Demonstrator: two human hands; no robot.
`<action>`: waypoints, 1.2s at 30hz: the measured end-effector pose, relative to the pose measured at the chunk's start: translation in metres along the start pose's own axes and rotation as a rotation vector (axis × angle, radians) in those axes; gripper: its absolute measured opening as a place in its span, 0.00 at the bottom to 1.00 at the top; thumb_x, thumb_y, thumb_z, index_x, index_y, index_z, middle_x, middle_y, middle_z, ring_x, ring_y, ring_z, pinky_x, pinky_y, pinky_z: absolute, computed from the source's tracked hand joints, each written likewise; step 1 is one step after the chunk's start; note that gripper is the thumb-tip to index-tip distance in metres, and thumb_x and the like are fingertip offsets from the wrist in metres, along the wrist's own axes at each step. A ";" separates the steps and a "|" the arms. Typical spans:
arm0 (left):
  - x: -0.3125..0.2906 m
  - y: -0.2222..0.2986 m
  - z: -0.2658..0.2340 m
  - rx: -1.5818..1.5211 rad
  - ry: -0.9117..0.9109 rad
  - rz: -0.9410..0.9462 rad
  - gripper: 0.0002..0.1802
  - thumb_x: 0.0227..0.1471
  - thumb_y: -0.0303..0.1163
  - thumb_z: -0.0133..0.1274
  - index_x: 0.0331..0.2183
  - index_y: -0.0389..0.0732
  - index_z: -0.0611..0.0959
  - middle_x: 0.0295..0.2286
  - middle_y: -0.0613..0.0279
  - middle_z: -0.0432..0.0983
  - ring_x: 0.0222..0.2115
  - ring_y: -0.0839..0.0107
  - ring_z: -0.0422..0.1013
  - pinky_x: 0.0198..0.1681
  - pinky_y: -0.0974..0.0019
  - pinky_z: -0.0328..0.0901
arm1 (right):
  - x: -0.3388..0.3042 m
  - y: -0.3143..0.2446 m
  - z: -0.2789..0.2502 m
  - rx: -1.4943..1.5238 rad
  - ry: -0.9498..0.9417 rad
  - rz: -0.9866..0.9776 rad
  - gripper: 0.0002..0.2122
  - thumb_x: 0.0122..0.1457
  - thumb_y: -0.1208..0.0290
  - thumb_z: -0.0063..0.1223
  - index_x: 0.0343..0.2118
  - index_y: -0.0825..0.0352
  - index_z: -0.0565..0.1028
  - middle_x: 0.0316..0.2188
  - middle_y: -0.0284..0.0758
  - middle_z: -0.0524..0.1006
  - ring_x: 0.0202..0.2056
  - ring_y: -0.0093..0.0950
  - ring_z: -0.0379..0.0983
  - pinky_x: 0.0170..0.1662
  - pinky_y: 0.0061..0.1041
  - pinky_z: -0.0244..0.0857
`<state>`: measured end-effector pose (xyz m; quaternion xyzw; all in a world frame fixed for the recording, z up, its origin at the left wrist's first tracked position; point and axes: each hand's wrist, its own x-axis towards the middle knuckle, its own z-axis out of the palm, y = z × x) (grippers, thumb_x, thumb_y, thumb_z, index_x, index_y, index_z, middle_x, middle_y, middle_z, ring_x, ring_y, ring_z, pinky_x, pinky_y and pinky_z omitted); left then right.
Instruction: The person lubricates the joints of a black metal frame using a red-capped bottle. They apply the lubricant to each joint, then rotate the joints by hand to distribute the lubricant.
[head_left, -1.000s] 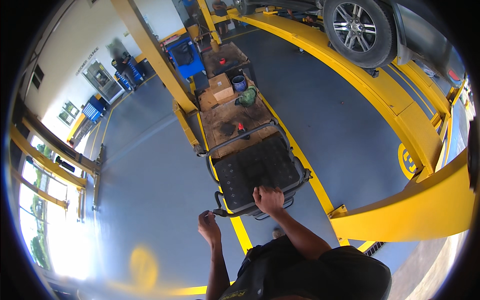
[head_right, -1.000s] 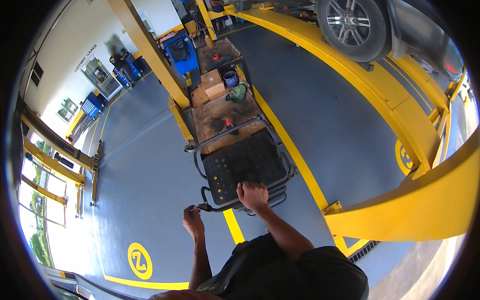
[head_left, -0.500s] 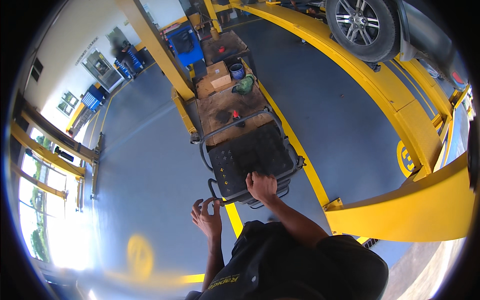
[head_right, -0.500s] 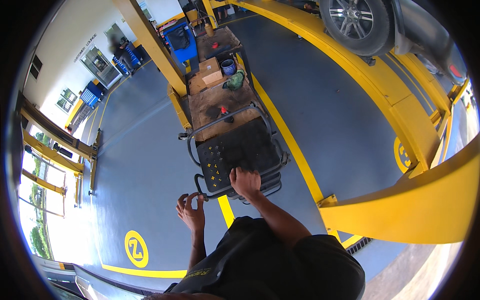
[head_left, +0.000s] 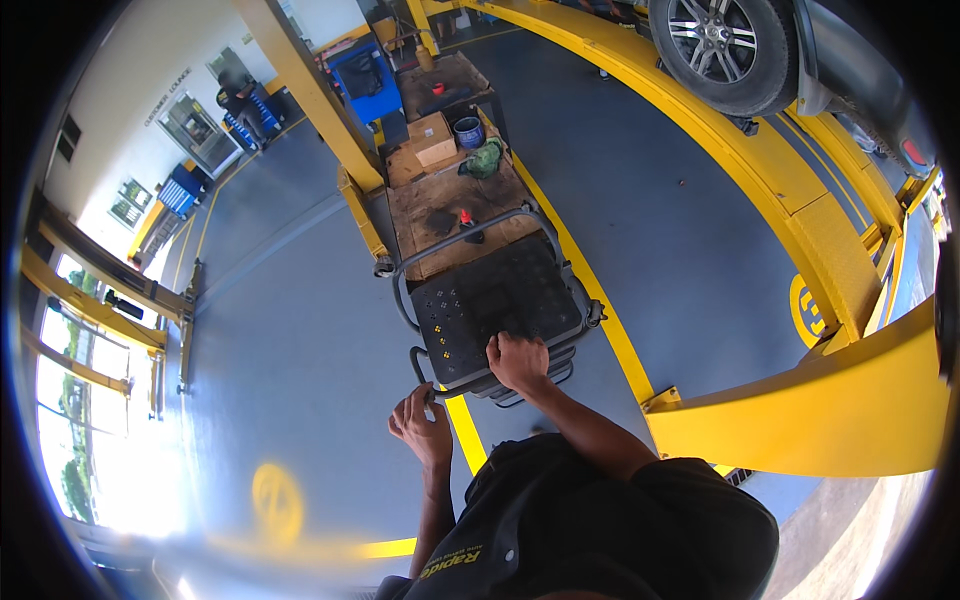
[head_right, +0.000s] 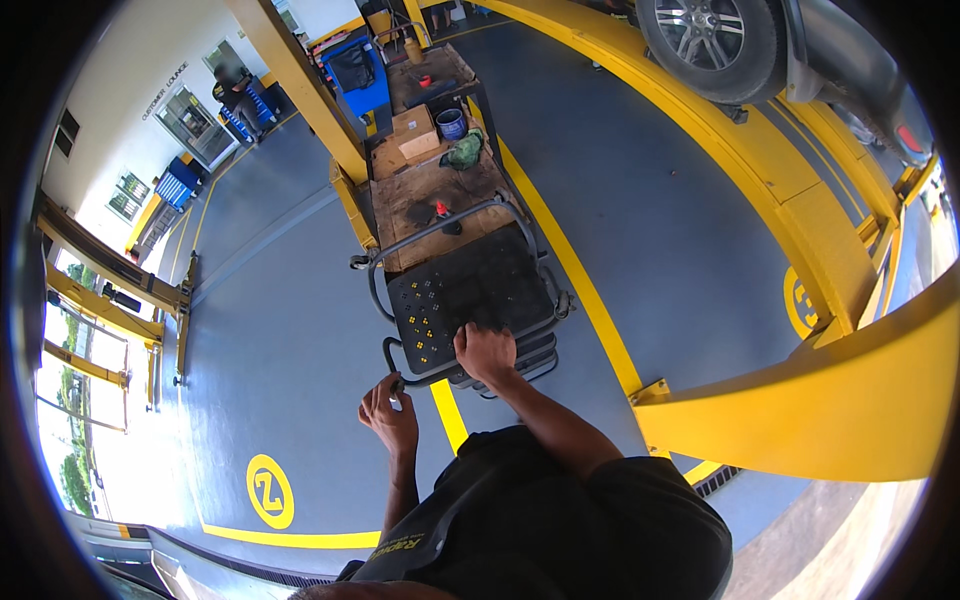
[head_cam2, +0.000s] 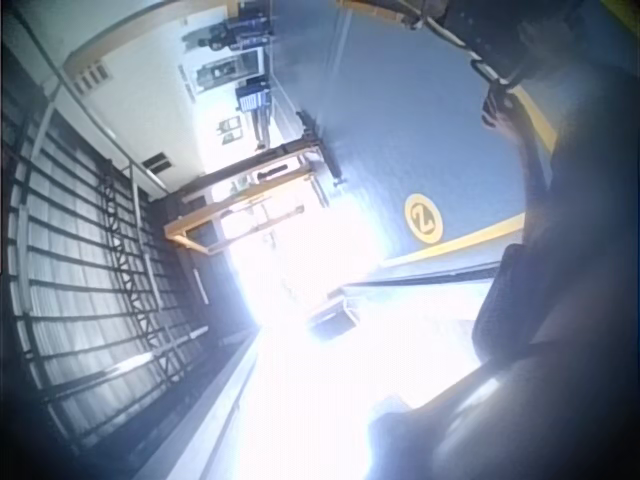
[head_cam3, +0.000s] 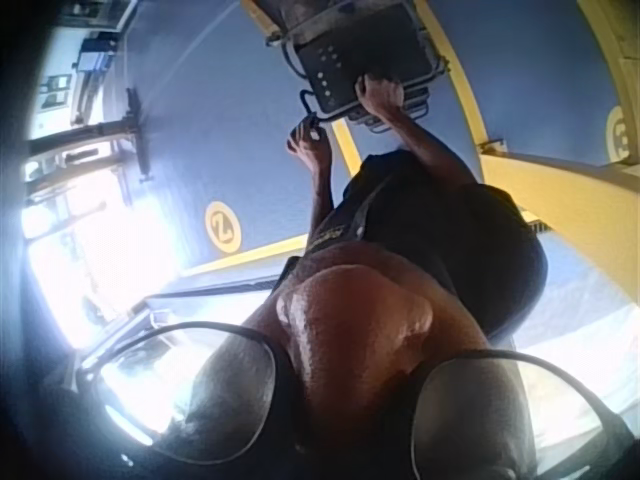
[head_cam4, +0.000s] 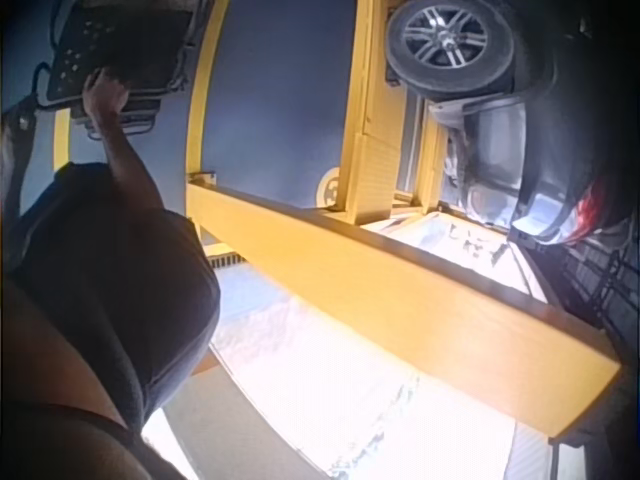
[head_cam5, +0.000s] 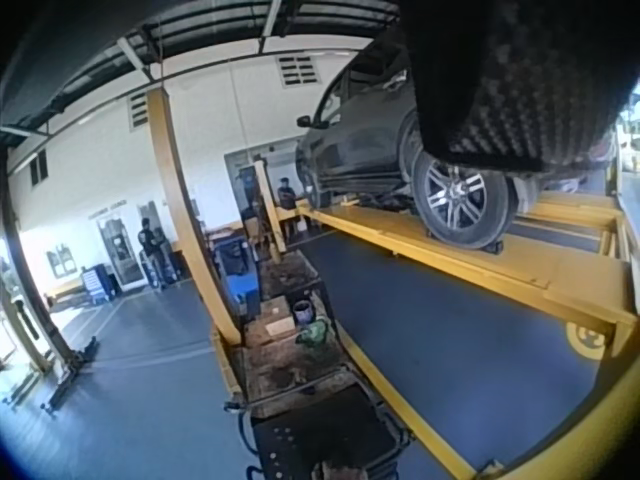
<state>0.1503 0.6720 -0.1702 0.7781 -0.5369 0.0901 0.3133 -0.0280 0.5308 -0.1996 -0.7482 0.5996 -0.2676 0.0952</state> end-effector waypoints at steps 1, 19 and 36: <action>-0.003 -0.006 0.004 0.010 0.048 -0.010 0.20 0.57 0.27 0.63 0.51 0.54 0.86 0.43 0.70 0.82 0.51 0.62 0.73 0.60 0.48 0.57 | 0.000 0.001 0.001 0.000 0.026 -0.012 0.14 0.66 0.60 0.54 0.25 0.60 0.78 0.18 0.39 0.81 0.21 0.41 0.82 0.36 0.46 0.76; 0.019 0.014 0.000 -0.014 -0.117 -0.104 0.13 0.58 0.41 0.68 0.44 0.49 0.88 0.42 0.70 0.85 0.50 0.65 0.72 0.62 0.47 0.51 | -0.002 0.003 0.006 0.030 0.059 -0.013 0.13 0.64 0.61 0.56 0.24 0.61 0.78 0.17 0.39 0.81 0.21 0.40 0.81 0.35 0.45 0.75; 0.003 -0.010 -0.014 0.001 -0.044 -0.064 0.18 0.59 0.27 0.63 0.50 0.52 0.85 0.49 0.69 0.81 0.54 0.63 0.72 0.60 0.49 0.56 | -0.005 0.007 0.010 0.039 0.102 -0.021 0.13 0.63 0.62 0.57 0.23 0.60 0.78 0.15 0.37 0.79 0.18 0.38 0.79 0.31 0.43 0.74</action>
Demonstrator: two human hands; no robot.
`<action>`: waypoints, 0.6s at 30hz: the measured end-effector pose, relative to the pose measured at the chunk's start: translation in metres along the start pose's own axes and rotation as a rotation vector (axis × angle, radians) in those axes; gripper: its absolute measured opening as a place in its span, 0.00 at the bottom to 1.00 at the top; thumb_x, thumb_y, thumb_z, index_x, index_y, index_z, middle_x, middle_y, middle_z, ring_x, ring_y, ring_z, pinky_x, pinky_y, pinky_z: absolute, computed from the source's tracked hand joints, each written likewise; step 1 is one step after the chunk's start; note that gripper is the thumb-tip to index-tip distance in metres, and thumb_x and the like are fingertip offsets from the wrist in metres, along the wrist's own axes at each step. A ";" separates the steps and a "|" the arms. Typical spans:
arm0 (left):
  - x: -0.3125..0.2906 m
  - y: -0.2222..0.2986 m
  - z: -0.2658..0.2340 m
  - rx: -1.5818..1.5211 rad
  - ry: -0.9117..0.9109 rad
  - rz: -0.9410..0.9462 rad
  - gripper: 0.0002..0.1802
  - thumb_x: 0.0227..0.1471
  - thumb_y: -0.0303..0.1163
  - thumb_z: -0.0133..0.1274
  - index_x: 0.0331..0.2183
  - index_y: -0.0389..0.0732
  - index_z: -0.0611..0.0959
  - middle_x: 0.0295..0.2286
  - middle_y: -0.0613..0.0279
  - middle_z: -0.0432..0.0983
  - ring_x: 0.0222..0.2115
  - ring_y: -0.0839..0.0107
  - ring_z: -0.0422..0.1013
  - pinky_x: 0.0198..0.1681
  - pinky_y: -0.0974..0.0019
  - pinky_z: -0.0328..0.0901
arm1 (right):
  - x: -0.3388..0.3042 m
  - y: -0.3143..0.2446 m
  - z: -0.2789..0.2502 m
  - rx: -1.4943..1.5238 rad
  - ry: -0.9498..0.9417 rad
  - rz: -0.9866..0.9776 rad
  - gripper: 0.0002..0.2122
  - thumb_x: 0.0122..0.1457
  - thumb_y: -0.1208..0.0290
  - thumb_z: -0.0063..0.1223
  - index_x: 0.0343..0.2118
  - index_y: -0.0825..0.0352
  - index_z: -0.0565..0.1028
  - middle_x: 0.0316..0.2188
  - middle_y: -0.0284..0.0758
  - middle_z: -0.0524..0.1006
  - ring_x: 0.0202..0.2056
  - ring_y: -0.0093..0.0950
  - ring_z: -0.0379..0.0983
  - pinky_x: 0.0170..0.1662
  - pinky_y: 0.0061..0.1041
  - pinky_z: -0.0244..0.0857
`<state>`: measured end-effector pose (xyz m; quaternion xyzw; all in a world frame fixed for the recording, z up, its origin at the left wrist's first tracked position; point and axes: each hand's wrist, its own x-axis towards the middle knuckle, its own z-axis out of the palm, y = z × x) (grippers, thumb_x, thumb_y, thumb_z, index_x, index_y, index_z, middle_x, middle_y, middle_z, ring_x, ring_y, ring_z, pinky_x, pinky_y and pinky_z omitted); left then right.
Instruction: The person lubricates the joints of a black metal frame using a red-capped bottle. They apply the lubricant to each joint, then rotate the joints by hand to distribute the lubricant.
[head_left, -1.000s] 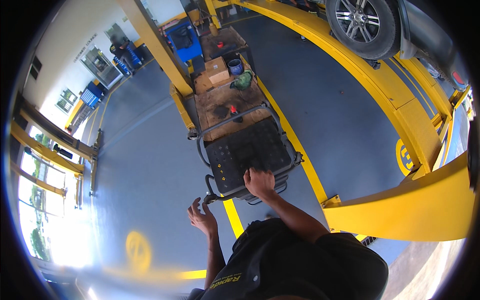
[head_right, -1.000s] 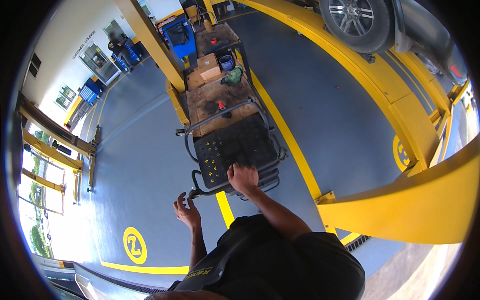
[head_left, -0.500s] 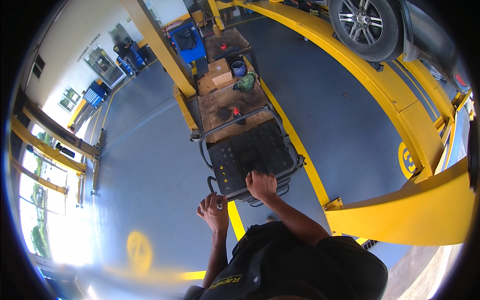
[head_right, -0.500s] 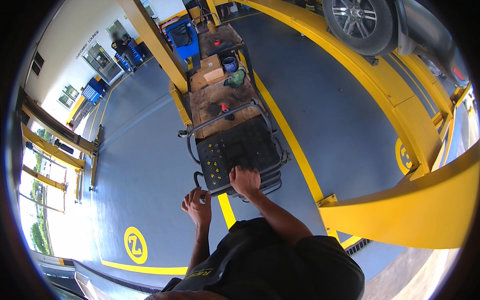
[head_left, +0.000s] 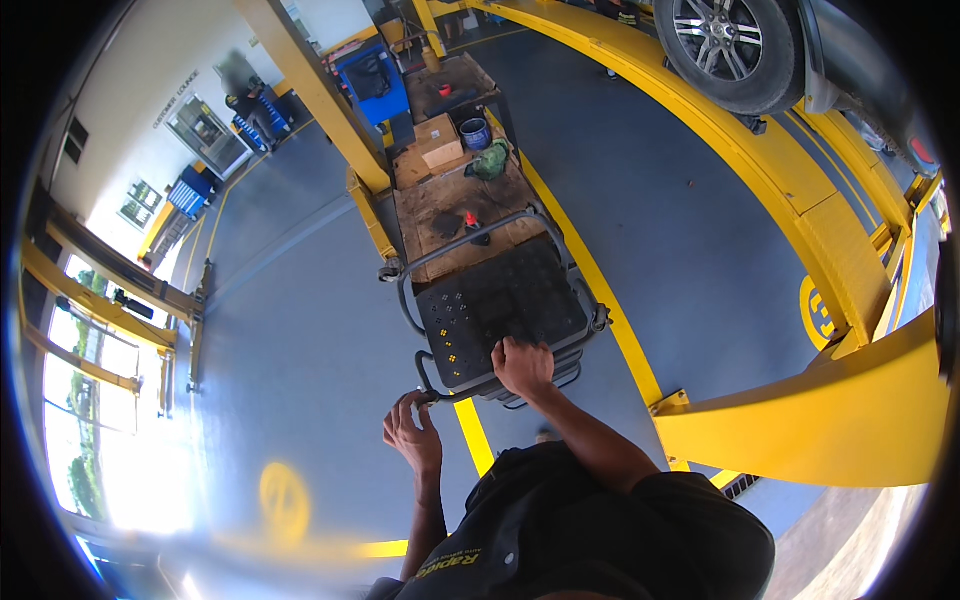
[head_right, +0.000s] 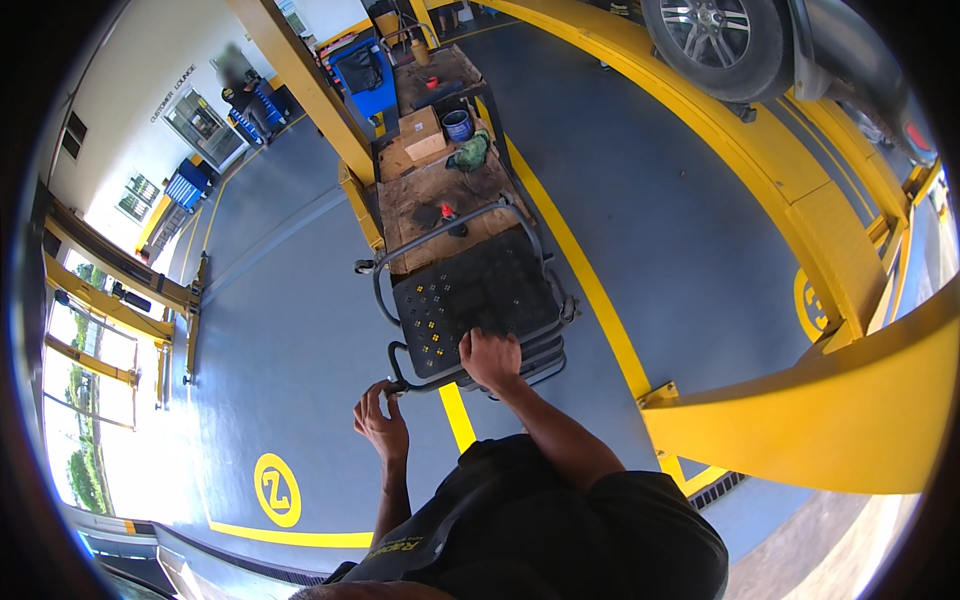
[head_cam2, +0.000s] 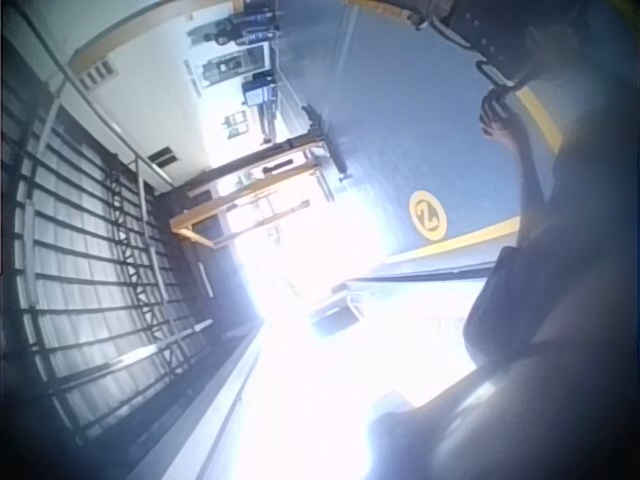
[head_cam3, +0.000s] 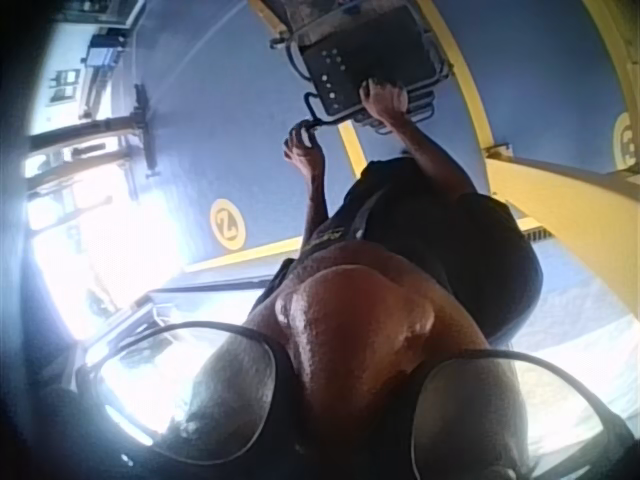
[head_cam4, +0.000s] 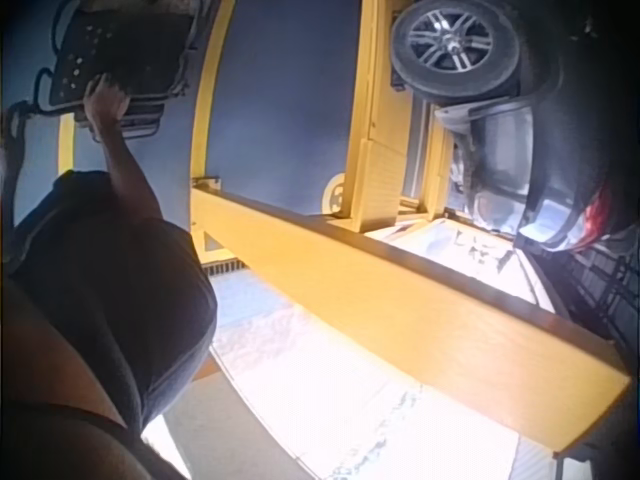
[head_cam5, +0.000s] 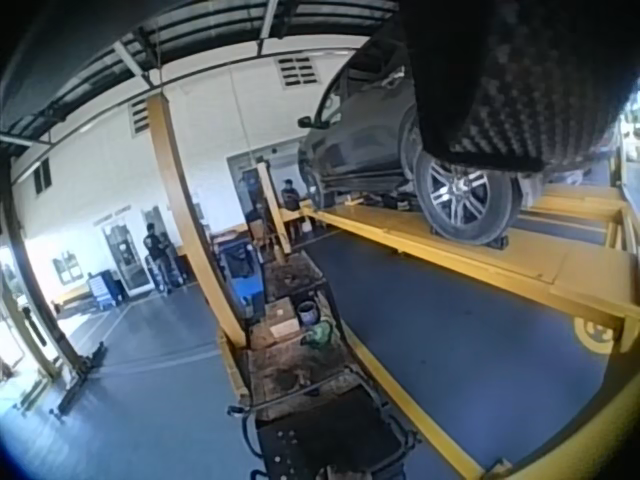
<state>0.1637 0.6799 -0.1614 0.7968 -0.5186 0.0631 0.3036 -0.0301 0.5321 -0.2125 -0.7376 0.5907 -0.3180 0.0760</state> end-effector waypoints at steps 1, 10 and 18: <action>0.000 -0.002 0.001 -0.017 0.012 -0.094 0.16 0.59 0.27 0.62 0.50 0.51 0.85 0.48 0.69 0.82 0.54 0.63 0.72 0.60 0.49 0.57 | -0.001 0.000 0.000 0.002 -0.002 -0.001 0.13 0.63 0.62 0.57 0.23 0.60 0.78 0.15 0.37 0.79 0.18 0.38 0.79 0.31 0.43 0.74; 0.019 0.027 0.016 -0.087 -0.053 -0.047 0.07 0.64 0.33 0.61 0.43 0.49 0.89 0.40 0.69 0.88 0.47 0.64 0.76 0.58 0.49 0.56 | 0.001 0.001 -0.003 -0.033 -0.031 0.019 0.13 0.65 0.62 0.55 0.24 0.60 0.78 0.16 0.38 0.80 0.19 0.39 0.81 0.33 0.43 0.76; -0.013 0.023 0.008 0.059 0.091 -0.077 0.22 0.59 0.34 0.65 0.54 0.52 0.81 0.48 0.69 0.77 0.51 0.63 0.71 0.57 0.50 0.56 | 0.002 -0.003 -0.001 -0.029 -0.041 0.034 0.13 0.65 0.63 0.54 0.24 0.60 0.78 0.17 0.40 0.81 0.20 0.40 0.81 0.34 0.43 0.76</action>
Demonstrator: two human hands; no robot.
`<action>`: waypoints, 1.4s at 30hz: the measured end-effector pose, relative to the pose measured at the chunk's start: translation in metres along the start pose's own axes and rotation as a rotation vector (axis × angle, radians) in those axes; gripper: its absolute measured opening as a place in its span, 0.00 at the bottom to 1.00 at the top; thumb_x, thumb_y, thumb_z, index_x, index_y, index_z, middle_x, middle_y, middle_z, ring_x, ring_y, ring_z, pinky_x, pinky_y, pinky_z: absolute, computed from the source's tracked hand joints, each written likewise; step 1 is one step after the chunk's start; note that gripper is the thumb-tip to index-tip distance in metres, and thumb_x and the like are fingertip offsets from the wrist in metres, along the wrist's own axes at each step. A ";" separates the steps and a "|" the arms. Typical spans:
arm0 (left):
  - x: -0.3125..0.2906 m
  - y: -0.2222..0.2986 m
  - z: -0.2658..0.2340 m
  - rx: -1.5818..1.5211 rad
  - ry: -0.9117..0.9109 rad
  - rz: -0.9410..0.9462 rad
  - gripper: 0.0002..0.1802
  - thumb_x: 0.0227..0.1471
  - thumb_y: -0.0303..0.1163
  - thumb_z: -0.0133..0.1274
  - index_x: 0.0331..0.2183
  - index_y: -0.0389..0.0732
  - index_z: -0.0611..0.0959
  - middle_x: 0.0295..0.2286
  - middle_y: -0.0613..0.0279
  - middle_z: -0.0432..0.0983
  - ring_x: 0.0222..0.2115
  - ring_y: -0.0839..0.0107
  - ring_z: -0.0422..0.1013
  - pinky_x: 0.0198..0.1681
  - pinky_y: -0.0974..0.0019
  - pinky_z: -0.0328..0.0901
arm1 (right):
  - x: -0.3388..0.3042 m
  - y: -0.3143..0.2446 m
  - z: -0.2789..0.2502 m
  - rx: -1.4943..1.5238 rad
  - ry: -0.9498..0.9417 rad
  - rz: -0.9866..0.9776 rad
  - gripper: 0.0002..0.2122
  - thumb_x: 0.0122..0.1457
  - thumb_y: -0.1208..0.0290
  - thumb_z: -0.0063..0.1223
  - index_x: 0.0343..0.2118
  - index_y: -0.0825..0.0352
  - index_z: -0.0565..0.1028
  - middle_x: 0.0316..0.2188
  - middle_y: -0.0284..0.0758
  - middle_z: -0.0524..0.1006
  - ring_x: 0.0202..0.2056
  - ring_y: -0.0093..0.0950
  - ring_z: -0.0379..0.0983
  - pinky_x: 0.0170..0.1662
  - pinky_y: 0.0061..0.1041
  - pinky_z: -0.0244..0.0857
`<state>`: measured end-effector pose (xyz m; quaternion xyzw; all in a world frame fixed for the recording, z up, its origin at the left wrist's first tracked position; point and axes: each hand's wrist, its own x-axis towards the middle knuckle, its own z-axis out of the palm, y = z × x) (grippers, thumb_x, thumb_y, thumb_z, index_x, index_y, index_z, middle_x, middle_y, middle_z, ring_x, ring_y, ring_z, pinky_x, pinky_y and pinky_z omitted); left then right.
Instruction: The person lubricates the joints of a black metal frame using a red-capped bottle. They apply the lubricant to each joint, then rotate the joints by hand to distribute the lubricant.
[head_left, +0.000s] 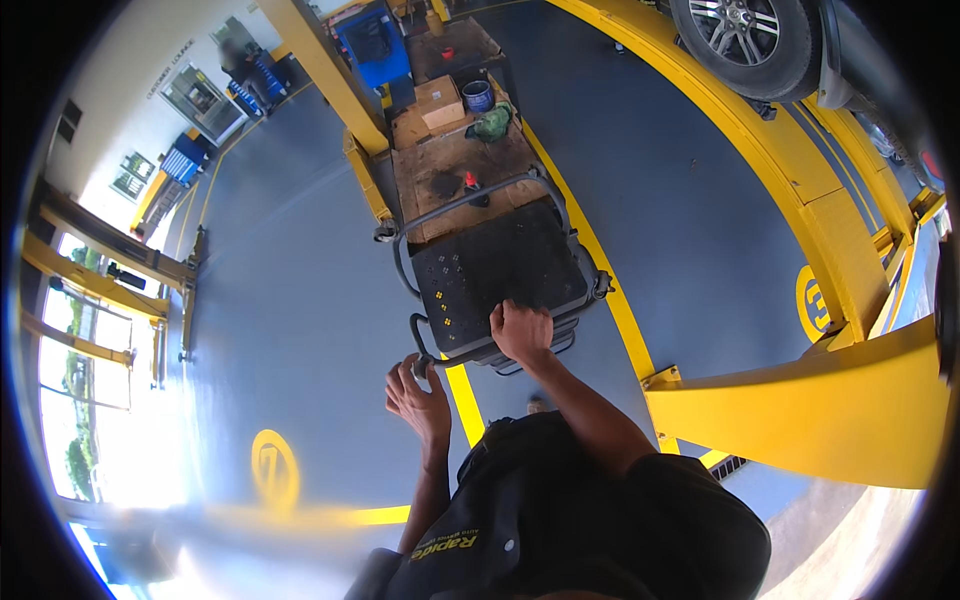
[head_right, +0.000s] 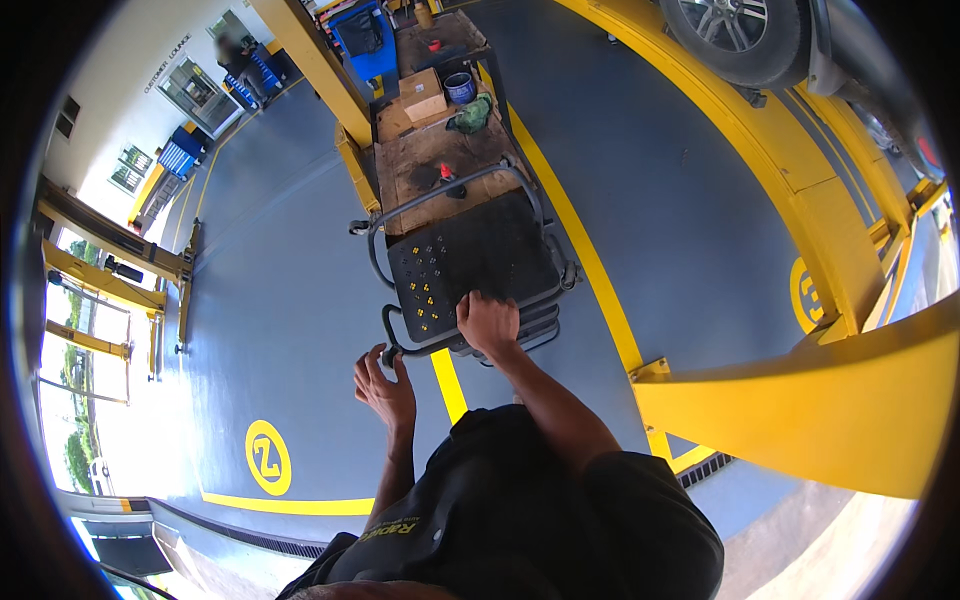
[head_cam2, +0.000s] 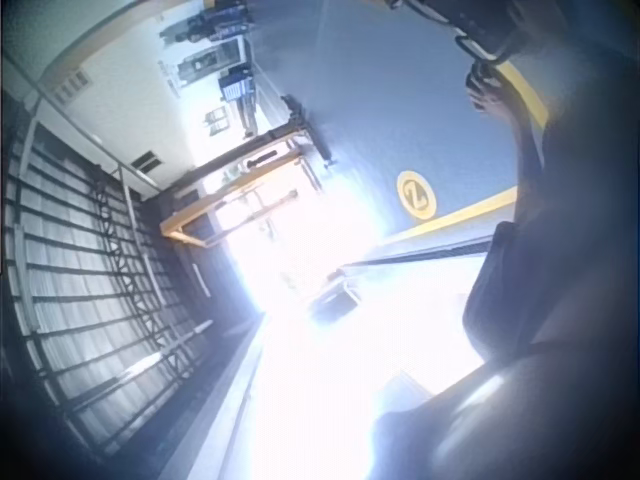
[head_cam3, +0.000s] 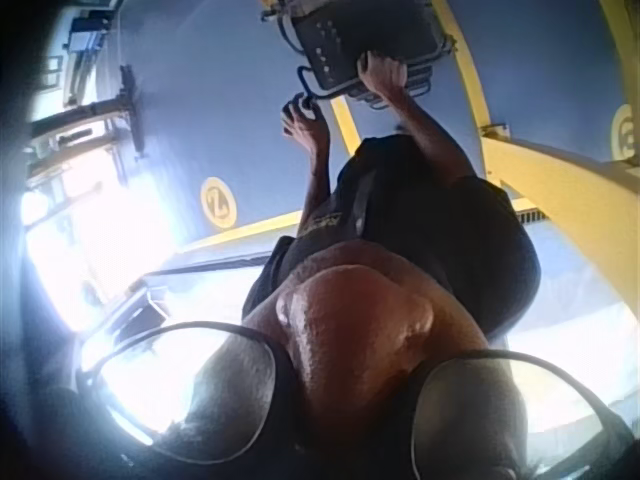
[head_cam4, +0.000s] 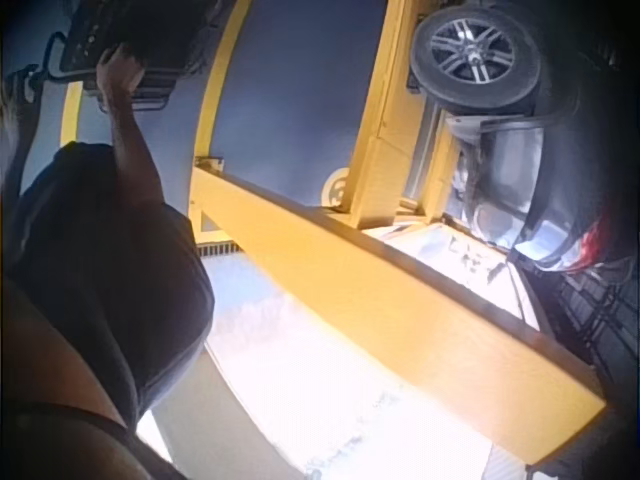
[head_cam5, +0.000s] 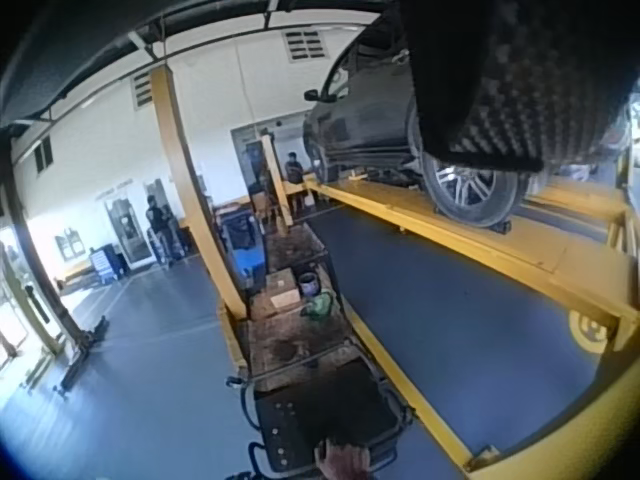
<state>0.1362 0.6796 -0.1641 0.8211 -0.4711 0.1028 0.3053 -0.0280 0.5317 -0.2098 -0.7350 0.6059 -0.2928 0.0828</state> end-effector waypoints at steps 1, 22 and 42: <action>0.000 -0.005 0.003 -0.023 -0.007 -0.074 0.22 0.59 0.34 0.66 0.55 0.52 0.81 0.48 0.68 0.76 0.51 0.63 0.71 0.56 0.50 0.57 | 0.000 0.002 0.001 -0.006 0.007 -0.003 0.13 0.65 0.63 0.54 0.24 0.60 0.78 0.17 0.40 0.81 0.20 0.41 0.82 0.34 0.44 0.76; 0.018 -0.049 0.001 -0.205 -0.182 -0.226 0.19 0.65 0.46 0.61 0.51 0.46 0.83 0.35 0.66 0.88 0.40 0.68 0.80 0.57 0.43 0.55 | 0.001 0.003 0.006 -0.136 -0.088 -0.016 0.15 0.66 0.58 0.53 0.24 0.57 0.80 0.18 0.37 0.82 0.21 0.38 0.83 0.30 0.39 0.77; 0.030 -0.061 -0.006 -0.254 -0.288 -0.016 0.17 0.58 0.32 0.69 0.47 0.38 0.83 0.39 0.55 0.87 0.36 0.61 0.85 0.39 0.58 0.75 | 0.001 0.012 0.006 -0.094 -0.108 0.005 0.15 0.68 0.59 0.51 0.24 0.58 0.80 0.17 0.37 0.81 0.19 0.37 0.82 0.32 0.39 0.77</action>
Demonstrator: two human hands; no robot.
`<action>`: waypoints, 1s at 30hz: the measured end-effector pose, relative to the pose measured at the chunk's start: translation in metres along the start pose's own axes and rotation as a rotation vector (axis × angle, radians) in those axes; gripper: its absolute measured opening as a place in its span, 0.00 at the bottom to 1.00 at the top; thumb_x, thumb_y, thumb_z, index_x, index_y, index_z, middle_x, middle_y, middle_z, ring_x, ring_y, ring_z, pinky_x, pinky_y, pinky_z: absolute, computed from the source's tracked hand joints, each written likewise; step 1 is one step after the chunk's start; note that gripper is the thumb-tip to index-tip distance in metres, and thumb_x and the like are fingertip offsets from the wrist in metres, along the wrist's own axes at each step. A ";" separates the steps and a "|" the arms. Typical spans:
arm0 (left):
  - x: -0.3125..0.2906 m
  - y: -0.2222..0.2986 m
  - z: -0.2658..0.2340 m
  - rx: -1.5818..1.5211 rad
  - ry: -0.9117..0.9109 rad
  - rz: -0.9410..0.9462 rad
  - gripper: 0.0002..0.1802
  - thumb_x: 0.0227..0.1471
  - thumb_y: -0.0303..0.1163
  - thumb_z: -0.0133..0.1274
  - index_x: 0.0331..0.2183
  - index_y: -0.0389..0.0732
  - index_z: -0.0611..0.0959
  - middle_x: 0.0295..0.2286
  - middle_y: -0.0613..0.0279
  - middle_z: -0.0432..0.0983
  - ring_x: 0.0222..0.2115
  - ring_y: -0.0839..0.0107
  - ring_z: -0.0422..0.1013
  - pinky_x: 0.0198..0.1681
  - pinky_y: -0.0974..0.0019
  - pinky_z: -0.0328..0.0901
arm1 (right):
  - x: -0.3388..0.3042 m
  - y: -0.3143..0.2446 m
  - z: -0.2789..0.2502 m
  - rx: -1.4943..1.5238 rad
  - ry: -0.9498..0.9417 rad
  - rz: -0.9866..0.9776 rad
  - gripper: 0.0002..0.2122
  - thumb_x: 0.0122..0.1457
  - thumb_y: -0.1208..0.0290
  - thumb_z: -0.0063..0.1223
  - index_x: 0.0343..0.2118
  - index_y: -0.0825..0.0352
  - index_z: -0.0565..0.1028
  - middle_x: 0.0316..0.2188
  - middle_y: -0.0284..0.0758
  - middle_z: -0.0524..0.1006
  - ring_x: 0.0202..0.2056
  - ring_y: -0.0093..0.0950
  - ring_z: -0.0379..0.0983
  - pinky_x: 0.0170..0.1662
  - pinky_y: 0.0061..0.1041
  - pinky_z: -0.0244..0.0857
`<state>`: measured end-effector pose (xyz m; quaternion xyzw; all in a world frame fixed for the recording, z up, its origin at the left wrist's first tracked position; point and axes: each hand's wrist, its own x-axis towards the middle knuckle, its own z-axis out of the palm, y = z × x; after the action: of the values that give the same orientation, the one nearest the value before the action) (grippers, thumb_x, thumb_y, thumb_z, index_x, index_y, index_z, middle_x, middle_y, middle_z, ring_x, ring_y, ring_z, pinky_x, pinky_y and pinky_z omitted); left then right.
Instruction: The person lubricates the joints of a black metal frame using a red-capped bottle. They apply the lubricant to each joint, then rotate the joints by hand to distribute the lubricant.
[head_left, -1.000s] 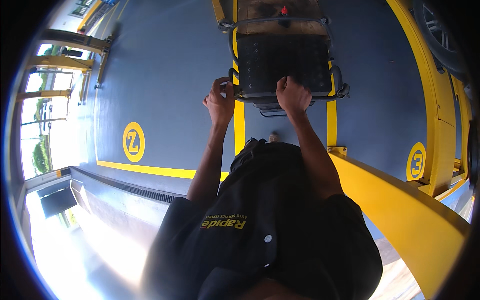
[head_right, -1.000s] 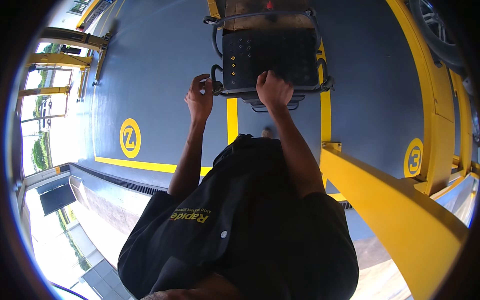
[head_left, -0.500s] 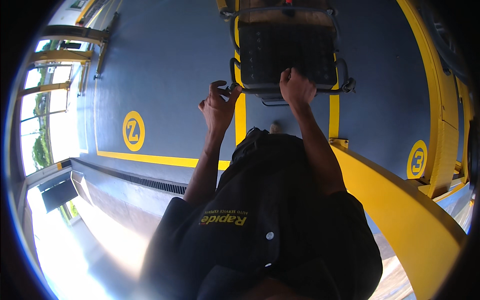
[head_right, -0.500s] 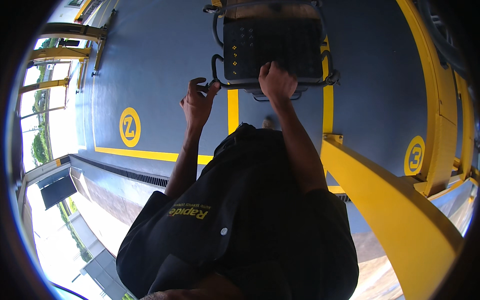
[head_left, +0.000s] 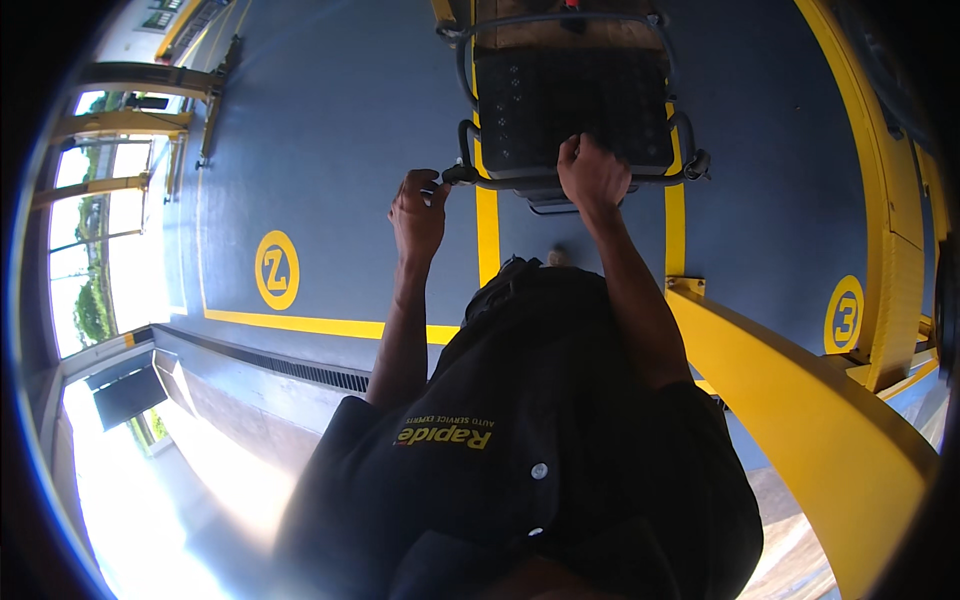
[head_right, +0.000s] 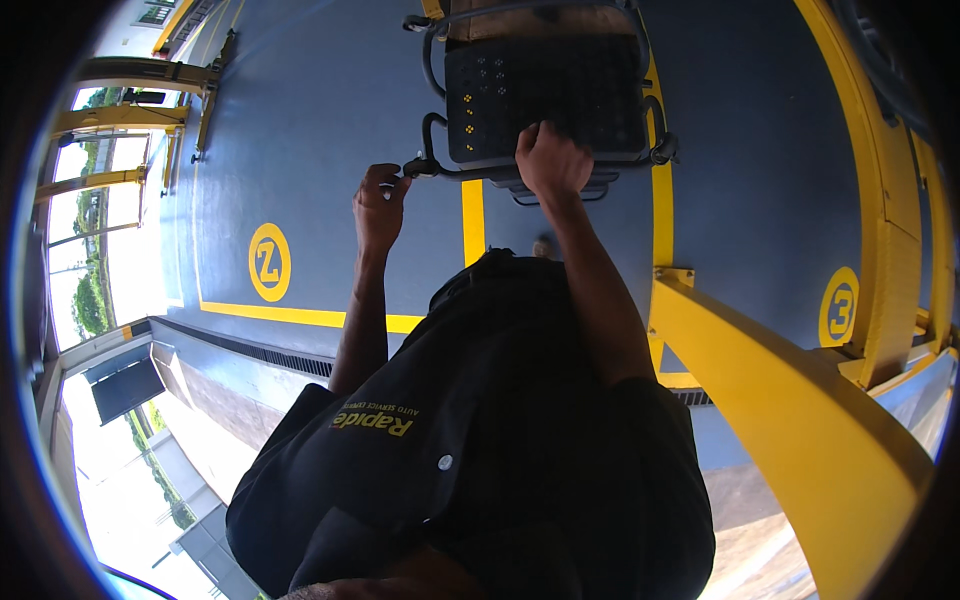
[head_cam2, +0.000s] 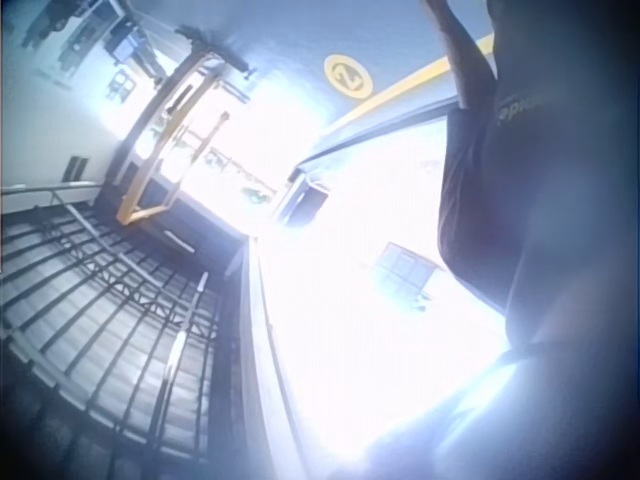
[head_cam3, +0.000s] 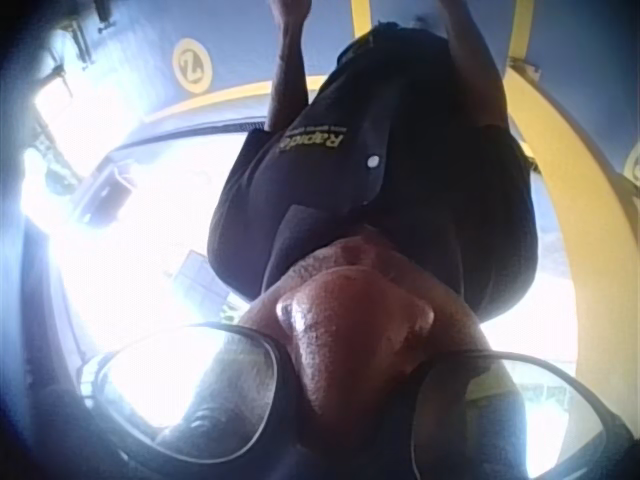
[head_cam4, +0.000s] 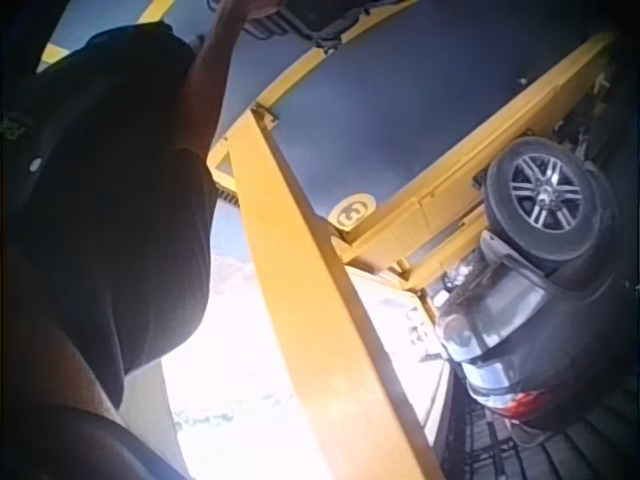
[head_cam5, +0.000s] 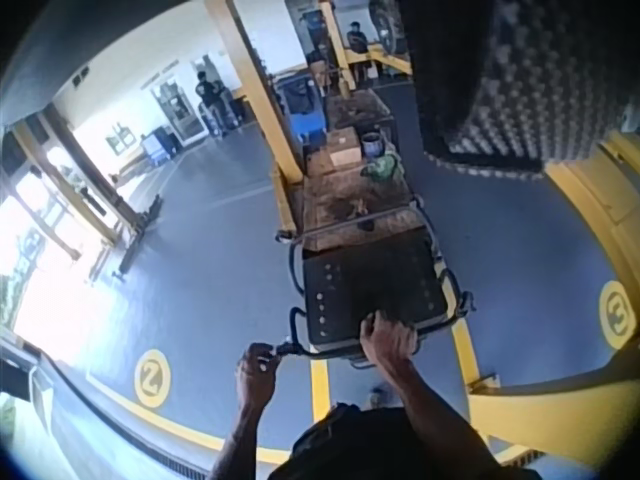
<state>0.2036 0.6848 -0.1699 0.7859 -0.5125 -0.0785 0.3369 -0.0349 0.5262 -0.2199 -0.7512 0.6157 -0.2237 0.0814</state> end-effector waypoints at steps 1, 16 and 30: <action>0.003 0.004 0.000 -0.001 -0.017 -0.059 0.15 0.59 0.30 0.68 0.46 0.37 0.84 0.38 0.54 0.87 0.35 0.61 0.85 0.38 0.57 0.75 | 0.000 0.001 0.001 -0.002 0.003 0.001 0.15 0.68 0.59 0.51 0.24 0.58 0.80 0.17 0.37 0.81 0.19 0.37 0.82 0.32 0.39 0.77; -0.011 0.059 0.010 0.194 0.022 0.159 0.11 0.59 0.36 0.69 0.44 0.51 0.88 0.37 0.73 0.86 0.48 0.67 0.73 0.62 0.45 0.52 | 0.001 -0.012 -0.009 0.028 -0.056 0.046 0.15 0.68 0.60 0.50 0.25 0.59 0.79 0.19 0.38 0.83 0.23 0.38 0.84 0.37 0.41 0.76; 0.017 0.037 0.040 -0.178 0.231 -0.108 0.07 0.64 0.32 0.61 0.39 0.38 0.86 0.33 0.58 0.86 0.32 0.56 0.80 0.46 0.51 0.69 | 0.002 -0.014 -0.013 0.052 -0.064 0.066 0.14 0.66 0.61 0.52 0.27 0.61 0.80 0.22 0.41 0.84 0.27 0.43 0.84 0.42 0.44 0.77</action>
<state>0.1647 0.6432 -0.1735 0.7832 -0.4182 -0.0510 0.4573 -0.0275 0.5295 -0.2020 -0.7348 0.6312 -0.2126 0.1279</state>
